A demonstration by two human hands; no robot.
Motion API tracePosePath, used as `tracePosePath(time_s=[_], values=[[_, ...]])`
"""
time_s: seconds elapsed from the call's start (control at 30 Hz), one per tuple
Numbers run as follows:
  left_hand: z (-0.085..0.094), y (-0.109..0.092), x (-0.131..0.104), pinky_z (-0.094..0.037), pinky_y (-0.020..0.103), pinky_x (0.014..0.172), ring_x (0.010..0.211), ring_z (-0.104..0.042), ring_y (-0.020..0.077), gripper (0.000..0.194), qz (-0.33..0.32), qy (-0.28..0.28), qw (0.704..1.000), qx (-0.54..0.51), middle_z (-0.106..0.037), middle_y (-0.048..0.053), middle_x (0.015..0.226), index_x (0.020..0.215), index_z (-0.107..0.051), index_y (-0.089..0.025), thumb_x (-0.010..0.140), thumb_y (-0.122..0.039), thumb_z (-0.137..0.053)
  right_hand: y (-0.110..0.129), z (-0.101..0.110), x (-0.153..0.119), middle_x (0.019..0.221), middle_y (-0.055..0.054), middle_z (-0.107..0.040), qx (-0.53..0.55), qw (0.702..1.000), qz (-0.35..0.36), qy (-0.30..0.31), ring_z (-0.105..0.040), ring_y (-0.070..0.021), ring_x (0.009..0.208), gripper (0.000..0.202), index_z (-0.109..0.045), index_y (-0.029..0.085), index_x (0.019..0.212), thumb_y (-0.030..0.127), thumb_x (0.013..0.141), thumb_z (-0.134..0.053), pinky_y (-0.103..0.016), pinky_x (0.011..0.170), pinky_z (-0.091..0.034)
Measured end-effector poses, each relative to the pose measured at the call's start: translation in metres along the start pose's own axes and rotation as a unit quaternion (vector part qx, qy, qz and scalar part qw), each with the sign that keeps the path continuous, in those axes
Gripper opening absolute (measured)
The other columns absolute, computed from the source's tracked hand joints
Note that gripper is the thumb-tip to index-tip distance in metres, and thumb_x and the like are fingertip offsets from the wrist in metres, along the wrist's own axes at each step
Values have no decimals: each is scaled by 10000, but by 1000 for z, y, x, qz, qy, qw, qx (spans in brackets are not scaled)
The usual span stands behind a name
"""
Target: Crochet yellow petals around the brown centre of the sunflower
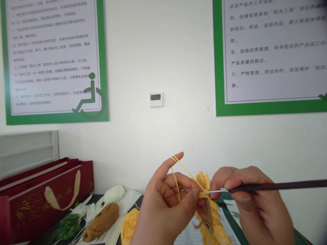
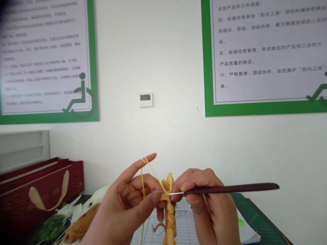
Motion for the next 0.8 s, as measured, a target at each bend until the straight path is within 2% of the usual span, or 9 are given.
tracePosePath(time_s=[0.27,0.4,0.57,0.67,0.8], values=[[0,1,1,-598,311,536,556,-656,167,764,-2,-2,1000,7,-722,-5,709,1431,-519,-109,742,-95,-847,1,0,-2,811,-16,-699,-24,1000,14,7,-701,-161,745,108,-611,258,1060,311,1067,-517,-280,643,-598],[1,2,1,-583,311,530,543,-656,167,812,8,-2,1000,-6,-717,-8,710,1455,-468,-92,744,-99,-860,9,0,5,800,-36,-726,-102,990,97,25,-693,-166,683,100,-629,254,1096,269,1047,-544,-286,587,-609],[3,5,3,-591,337,568,566,-684,187,914,22,8,999,-39,-726,3,739,1492,-441,-112,708,-109,-910,21,3,12,773,-70,-780,-239,942,213,99,-732,-194,644,246,-658,214,1072,53,887,-653,-324,586,-655],[4,5,3,-579,329,582,563,-692,185,915,33,22,998,-54,-728,3,737,1498,-450,-137,711,-103,-917,23,5,10,805,-71,-817,-277,924,248,91,-761,-210,656,233,-680,232,1009,46,870,-668,-350,600,-671],[4,6,4,-573,286,582,603,-687,158,910,54,40,991,-114,-722,-11,745,1488,-467,-164,705,-64,-920,16,-1,6,803,-38,-814,-275,927,250,58,-767,-214,661,197,-713,278,1017,119,901,-708,-349,581,-657]])
Point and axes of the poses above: each hand's wrist, its own x-axis towards the middle knuckle, its own z-axis out of the back of the hand, y = z × x, the point moved 2 cm from there along x, towards the middle knuckle
